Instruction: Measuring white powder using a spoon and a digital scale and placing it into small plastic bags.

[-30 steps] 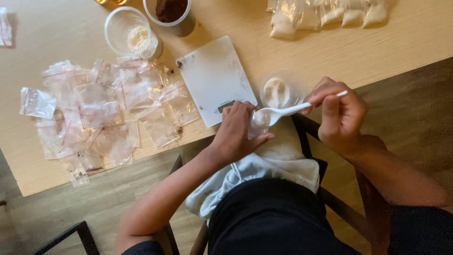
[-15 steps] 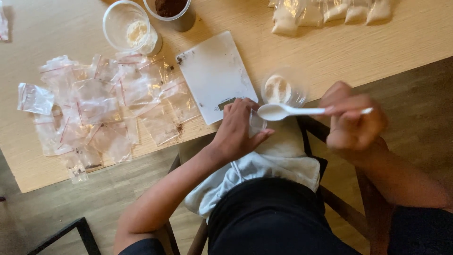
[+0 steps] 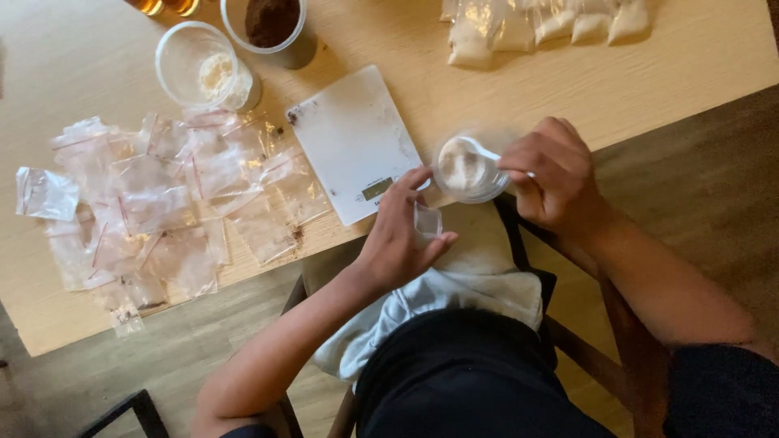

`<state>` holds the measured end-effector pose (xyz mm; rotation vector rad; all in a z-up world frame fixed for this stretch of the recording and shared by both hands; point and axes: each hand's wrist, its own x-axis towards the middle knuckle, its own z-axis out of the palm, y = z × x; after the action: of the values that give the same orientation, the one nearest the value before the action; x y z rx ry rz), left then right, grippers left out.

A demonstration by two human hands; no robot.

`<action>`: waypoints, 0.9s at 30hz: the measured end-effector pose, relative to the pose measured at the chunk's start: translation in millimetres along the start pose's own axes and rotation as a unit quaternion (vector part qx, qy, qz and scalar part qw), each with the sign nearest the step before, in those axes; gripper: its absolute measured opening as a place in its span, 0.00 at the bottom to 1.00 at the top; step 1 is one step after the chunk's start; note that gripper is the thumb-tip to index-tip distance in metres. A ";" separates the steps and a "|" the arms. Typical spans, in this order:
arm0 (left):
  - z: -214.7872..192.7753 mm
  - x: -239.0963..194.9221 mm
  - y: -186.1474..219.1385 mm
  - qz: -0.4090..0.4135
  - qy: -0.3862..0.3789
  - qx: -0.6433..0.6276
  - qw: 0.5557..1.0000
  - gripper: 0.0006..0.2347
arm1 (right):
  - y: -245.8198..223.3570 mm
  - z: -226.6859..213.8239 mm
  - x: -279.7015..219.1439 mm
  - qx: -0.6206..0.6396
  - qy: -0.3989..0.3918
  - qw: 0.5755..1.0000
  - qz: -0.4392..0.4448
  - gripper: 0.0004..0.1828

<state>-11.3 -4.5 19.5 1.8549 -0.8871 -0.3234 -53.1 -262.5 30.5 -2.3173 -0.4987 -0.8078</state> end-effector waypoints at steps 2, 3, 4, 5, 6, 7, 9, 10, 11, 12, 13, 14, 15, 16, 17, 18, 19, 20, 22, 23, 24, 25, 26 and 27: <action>2.8 -0.8 -0.9 -0.003 0.001 0.006 1.000 0.24 | -2.7 0.2 4.4 0.050 -0.022 0.996 0.073 0.23; 4.5 -1.9 -4.5 -0.003 -0.001 0.006 1.000 0.24 | -3.7 -0.5 7.6 0.049 -0.021 0.996 0.075 0.23; 5.9 -3.2 -8.2 -0.008 -0.005 0.006 1.000 0.27 | -4.8 -0.9 10.8 0.080 -0.018 0.992 0.098 0.23; 8.5 -4.8 -11.6 -0.014 -0.009 0.006 1.000 0.31 | -5.8 -2.2 13.6 0.112 -0.016 0.986 0.121 0.24; 6.5 -3.4 -7.9 -0.014 -0.010 0.005 1.000 0.31 | -6.4 -2.2 13.6 0.111 -0.016 0.986 0.123 0.24; 3.0 -2.0 -4.3 -0.020 -0.016 0.006 1.000 0.31 | -7.0 -1.1 15.3 0.121 -0.019 0.984 0.127 0.24; 1.3 -2.0 -3.5 -0.024 -0.021 0.008 0.999 0.32 | -5.6 1.3 13.7 0.131 -0.022 0.983 0.129 0.24; 3.6 -3.2 -6.7 -0.024 -0.026 0.010 0.999 0.33 | -3.2 2.7 10.2 0.136 -0.022 0.980 0.141 0.24; 6.1 -5.0 -10.0 -0.025 -0.031 0.011 0.999 0.33 | -1.1 4.4 6.1 0.141 -0.021 0.978 0.153 0.24; 3.6 -2.8 -7.6 -0.024 -0.030 0.012 0.999 0.33 | 0.2 4.0 6.8 0.140 -0.020 0.978 0.152 0.24; 1.8 -1.3 -5.1 -0.024 -0.032 0.011 0.999 0.32 | 1.5 3.7 6.9 0.158 -0.017 0.972 0.172 0.24; 0.1 0.1 -3.0 -0.023 -0.034 0.011 0.999 0.30 | 3.0 3.6 6.7 0.176 -0.013 0.965 0.192 0.25; -1.5 0.9 -1.2 -0.025 -0.033 0.010 0.999 0.30 | 3.4 3.3 7.3 0.177 -0.014 0.965 0.193 0.25; -3.0 1.7 0.8 -0.021 -0.033 0.016 0.999 0.30 | 3.8 2.9 7.7 0.200 -0.008 0.957 0.208 0.25; -4.4 2.1 2.9 -0.016 -0.032 0.021 0.999 0.30 | 3.7 2.3 7.6 0.223 -0.001 0.949 0.223 0.24; -4.2 1.0 3.5 -0.018 -0.033 0.021 0.999 0.30 | 5.1 2.7 5.2 0.224 -0.002 0.948 0.225 0.24; -4.6 1.5 4.0 -0.019 -0.033 0.018 0.999 0.30 | 7.0 2.7 4.0 0.230 0.008 0.944 0.236 0.24; -5.2 2.0 5.0 -0.021 -0.033 0.016 0.999 0.30 | 8.6 2.2 3.1 0.236 0.018 0.940 0.248 0.25; -3.6 -0.1 2.8 -0.022 -0.033 0.002 0.999 0.31 | 10.5 2.9 1.1 0.238 0.033 0.936 0.257 0.25; -2.5 -0.5 1.1 -0.026 -0.034 -0.013 0.999 0.32 | 12.1 3.3 0.2 0.241 0.048 0.931 0.269 0.26; -1.8 1.3 -3.2 -0.023 -0.034 -0.013 0.999 0.32 | 14.1 2.7 1.9 0.240 0.049 0.932 0.267 0.26; -0.1 -0.8 -6.8 -0.018 -0.030 -0.009 0.999 0.32 | 14.0 3.0 0.9 0.247 0.056 0.926 0.279 0.26; 1.6 -3.1 -10.9 -0.012 -0.026 -0.005 1.000 0.31 | 13.9 3.7 -0.3 0.254 0.064 0.920 0.290 0.27; 0.1 -3.5 -9.2 -0.014 -0.026 -0.005 1.000 0.31 | 15.1 5.7 -2.4 0.254 0.062 0.920 0.292 0.27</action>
<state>-9.9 -0.1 10.8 1.8574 -0.8942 -0.3947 -44.6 -270.0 18.9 -1.7638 0.0552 -0.4549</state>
